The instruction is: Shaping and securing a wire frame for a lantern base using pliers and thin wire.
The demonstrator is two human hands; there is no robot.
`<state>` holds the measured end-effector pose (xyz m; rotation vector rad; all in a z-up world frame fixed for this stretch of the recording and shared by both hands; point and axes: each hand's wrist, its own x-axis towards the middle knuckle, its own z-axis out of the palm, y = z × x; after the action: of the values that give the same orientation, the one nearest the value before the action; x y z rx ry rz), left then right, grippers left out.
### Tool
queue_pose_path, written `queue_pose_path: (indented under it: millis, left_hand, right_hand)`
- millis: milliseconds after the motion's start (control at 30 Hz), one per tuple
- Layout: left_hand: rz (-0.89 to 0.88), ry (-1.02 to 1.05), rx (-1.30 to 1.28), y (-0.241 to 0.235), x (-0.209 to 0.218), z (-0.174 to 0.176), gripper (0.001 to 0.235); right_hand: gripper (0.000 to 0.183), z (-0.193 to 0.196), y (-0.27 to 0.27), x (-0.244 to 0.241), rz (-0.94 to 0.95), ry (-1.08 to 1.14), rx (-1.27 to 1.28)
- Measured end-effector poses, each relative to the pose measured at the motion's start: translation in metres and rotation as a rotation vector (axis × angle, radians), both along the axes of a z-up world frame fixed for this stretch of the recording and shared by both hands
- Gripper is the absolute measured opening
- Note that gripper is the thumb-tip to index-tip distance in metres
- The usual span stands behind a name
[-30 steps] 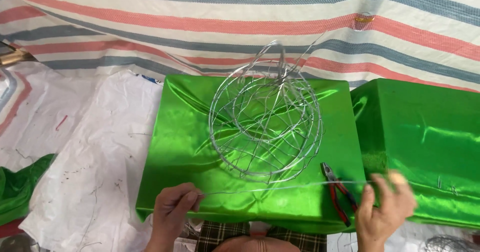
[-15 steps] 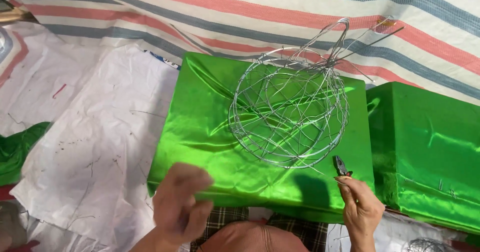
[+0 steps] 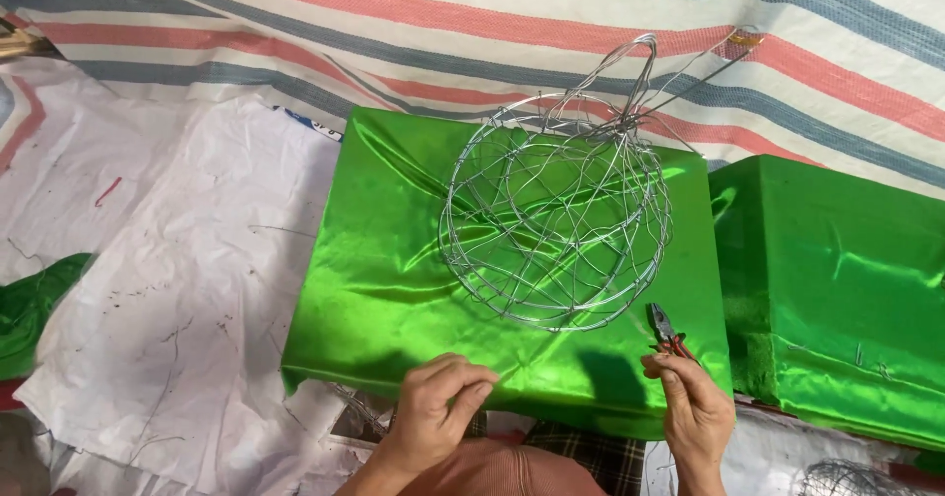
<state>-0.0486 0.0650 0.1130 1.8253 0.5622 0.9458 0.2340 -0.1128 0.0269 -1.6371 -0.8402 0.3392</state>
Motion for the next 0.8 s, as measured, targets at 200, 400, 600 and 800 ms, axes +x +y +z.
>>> queue_pose_path:
  millis: [200,400,600,800]
  left_hand:
    - [0.064,0.024,-0.004,0.003,0.000,-0.014,0.007]
    - [0.084,0.083,-0.044,0.007,0.003,-0.019,0.009]
    - [0.065,0.075,-0.035,0.005,0.005,-0.056,0.006]
    - [0.055,0.033,-0.042,0.005,0.010,-0.057,0.005]
  right_hand:
    - [0.018,-0.006,0.000,-0.002,-0.002,0.126,0.042]
    - [0.018,-0.005,0.002,-0.005,-0.005,0.122,0.059]
    - [0.020,-0.013,-0.002,-0.003,-0.011,0.190,0.088]
    - [0.021,-0.014,-0.004,-0.003,0.000,0.207,0.101]
